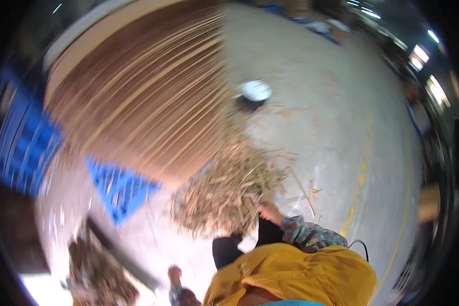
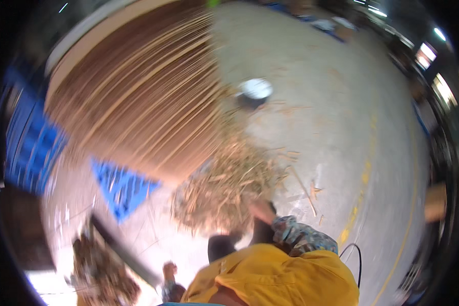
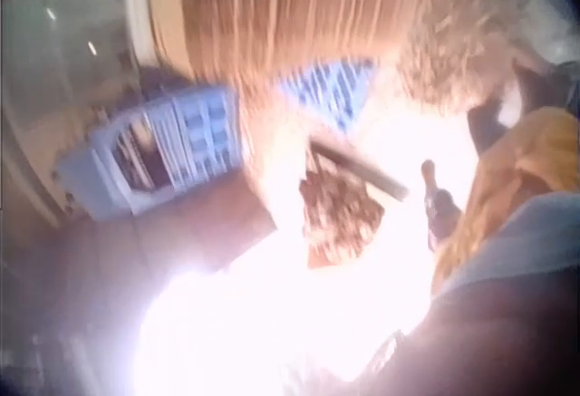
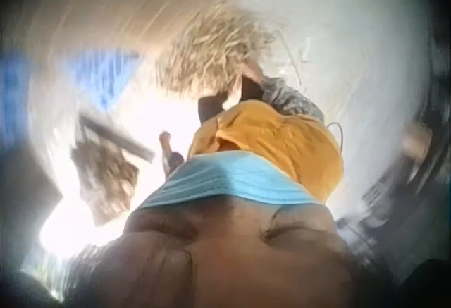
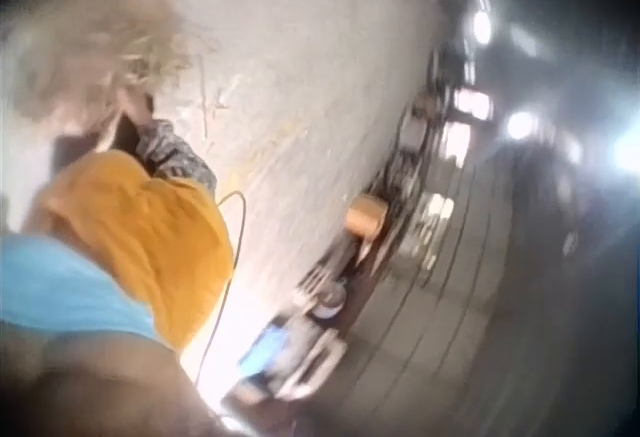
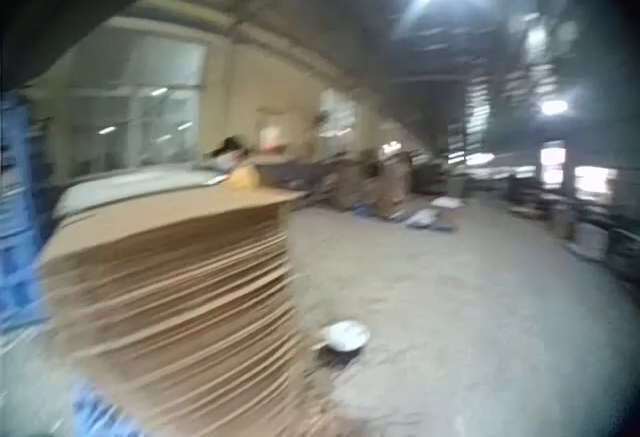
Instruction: Cutting and shredding corrugated cardboard sheets with scissors and hands in a warehouse setting.
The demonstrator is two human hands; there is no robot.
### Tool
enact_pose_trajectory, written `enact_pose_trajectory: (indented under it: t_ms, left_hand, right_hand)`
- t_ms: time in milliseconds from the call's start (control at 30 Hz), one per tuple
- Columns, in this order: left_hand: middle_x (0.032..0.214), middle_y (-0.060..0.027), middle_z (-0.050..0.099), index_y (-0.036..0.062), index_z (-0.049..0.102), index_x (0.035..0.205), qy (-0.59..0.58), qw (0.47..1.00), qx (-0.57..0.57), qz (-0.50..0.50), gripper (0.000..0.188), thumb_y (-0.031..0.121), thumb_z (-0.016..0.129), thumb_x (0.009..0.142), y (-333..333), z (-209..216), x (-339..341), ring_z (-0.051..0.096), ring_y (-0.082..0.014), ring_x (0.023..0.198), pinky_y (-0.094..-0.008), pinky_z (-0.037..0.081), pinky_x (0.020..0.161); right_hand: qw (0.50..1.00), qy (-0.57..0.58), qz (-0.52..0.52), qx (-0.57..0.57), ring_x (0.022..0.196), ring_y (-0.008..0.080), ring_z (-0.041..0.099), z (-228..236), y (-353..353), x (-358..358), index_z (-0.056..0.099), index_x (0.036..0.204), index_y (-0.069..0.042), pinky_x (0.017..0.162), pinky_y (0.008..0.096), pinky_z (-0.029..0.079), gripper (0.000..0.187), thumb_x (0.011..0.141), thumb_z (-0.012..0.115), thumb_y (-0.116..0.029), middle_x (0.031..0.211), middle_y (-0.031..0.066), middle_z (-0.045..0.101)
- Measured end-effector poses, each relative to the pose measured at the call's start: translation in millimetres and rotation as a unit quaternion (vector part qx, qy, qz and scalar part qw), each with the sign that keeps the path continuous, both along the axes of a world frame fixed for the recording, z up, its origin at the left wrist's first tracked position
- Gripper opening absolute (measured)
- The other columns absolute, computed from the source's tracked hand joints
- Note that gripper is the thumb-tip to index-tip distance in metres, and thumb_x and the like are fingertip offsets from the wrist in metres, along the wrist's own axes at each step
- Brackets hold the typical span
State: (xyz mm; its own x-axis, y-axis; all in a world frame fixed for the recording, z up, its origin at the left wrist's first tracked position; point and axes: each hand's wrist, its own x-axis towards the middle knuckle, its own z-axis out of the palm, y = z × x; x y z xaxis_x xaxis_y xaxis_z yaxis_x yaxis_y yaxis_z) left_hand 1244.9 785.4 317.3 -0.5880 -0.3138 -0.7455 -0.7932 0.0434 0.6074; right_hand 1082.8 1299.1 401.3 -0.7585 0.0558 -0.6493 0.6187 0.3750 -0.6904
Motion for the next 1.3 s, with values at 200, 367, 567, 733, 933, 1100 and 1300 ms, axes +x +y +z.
enact_pose_trajectory:
  t_ms: [200, 367, 567, 733, 933, 1100, 1300]
  left_hand:
    - [0.083, -0.0075, 0.060, 0.0056, 0.055, 0.098, -0.033, 0.957, -0.018, 0.288, 0.029, 0.028, 0.052, 0.079, -5.1, 10.1, 154.4, 0.058, -0.0176, 0.072, -0.0301, 0.046, 0.057]
    - [0.054, -0.0103, 0.054, 0.0008, 0.056, 0.059, -0.018, 0.981, -0.106, 0.159, 0.026, 0.020, 0.045, 0.073, -22.5, 23.8, 143.4, 0.050, -0.0169, 0.052, -0.0333, 0.038, 0.047]
    - [0.074, -0.0079, 0.060, 0.0026, 0.056, 0.101, 0.287, 0.913, -0.232, 0.173, 0.024, 0.017, 0.057, 0.081, -71.4, 21.7, 47.4, 0.056, -0.0141, 0.070, -0.0282, 0.045, 0.063]
    - [0.076, -0.0076, 0.061, 0.0024, 0.056, 0.100, 0.214, 0.938, -0.207, 0.179, 0.024, 0.016, 0.058, 0.080, -57.8, 41.4, 68.7, 0.055, -0.0126, 0.071, -0.0268, 0.044, 0.063]
    - [0.076, -0.0077, 0.061, 0.0020, 0.055, 0.102, 0.201, 0.945, -0.163, 0.202, 0.026, 0.015, 0.059, 0.079, -74.6, 36.8, 87.3, 0.055, -0.0124, 0.069, -0.0258, 0.044, 0.062]
    - [0.075, -0.0057, 0.058, 0.0002, 0.054, 0.101, 0.127, 0.963, -0.156, 0.178, 0.024, 0.014, 0.055, 0.081, -68.0, 14.6, 133.4, 0.052, -0.0117, 0.067, -0.0253, 0.043, 0.061]
    - [0.065, -0.0051, 0.055, 0.0017, 0.056, 0.080, -0.031, 0.975, -0.101, 0.195, 0.016, 0.017, 0.049, 0.080, 1.1, 27.7, 207.2, 0.051, -0.0120, 0.058, -0.0263, 0.040, 0.051]
  right_hand:
    - [0.984, 0.051, -0.149, -0.087, 0.039, 0.0146, 0.045, -1.6, 19.8, -1.6, 0.049, 0.070, -0.006, 0.034, 0.0289, 0.035, 0.024, 0.078, 0.055, -0.028, 0.055, 0.0038, 0.047]
    - [0.996, -0.001, -0.072, -0.051, 0.036, 0.0160, 0.043, 22.9, 62.8, 10.5, 0.045, 0.073, -0.006, 0.029, 0.0291, 0.030, 0.027, 0.080, 0.054, -0.031, 0.055, 0.0035, 0.045]
    - [0.965, -0.097, -0.163, 0.182, 0.031, 0.0170, 0.040, 4.8, 87.4, 31.2, 0.042, 0.060, -0.007, 0.028, 0.0291, 0.028, 0.033, 0.080, 0.050, -0.032, 0.047, 0.0040, 0.039]
    - [0.991, -0.111, -0.066, 0.025, 0.038, 0.0158, 0.043, -3.7, 34.0, 34.7, 0.045, 0.067, -0.008, 0.039, 0.0308, 0.037, 0.029, 0.084, 0.051, -0.031, 0.055, 0.0026, 0.043]
    - [0.988, -0.140, 0.032, 0.056, 0.053, 0.0160, 0.055, 6.5, -25.2, 25.4, 0.053, 0.080, -0.005, 0.046, 0.0288, 0.042, 0.027, 0.083, 0.054, -0.032, 0.065, 0.0035, 0.052]
    - [0.973, -0.165, 0.134, 0.085, 0.050, 0.0145, 0.053, 8.6, -39.1, 2.3, 0.053, 0.075, -0.005, 0.044, 0.0260, 0.038, 0.031, 0.081, 0.053, -0.035, 0.064, 0.0034, 0.054]
    - [0.961, -0.224, 0.152, 0.063, 0.048, 0.0122, 0.050, 7.4, -52.5, -37.3, 0.053, 0.076, -0.004, 0.044, 0.0268, 0.041, 0.031, 0.081, 0.055, -0.035, 0.067, 0.0036, 0.053]
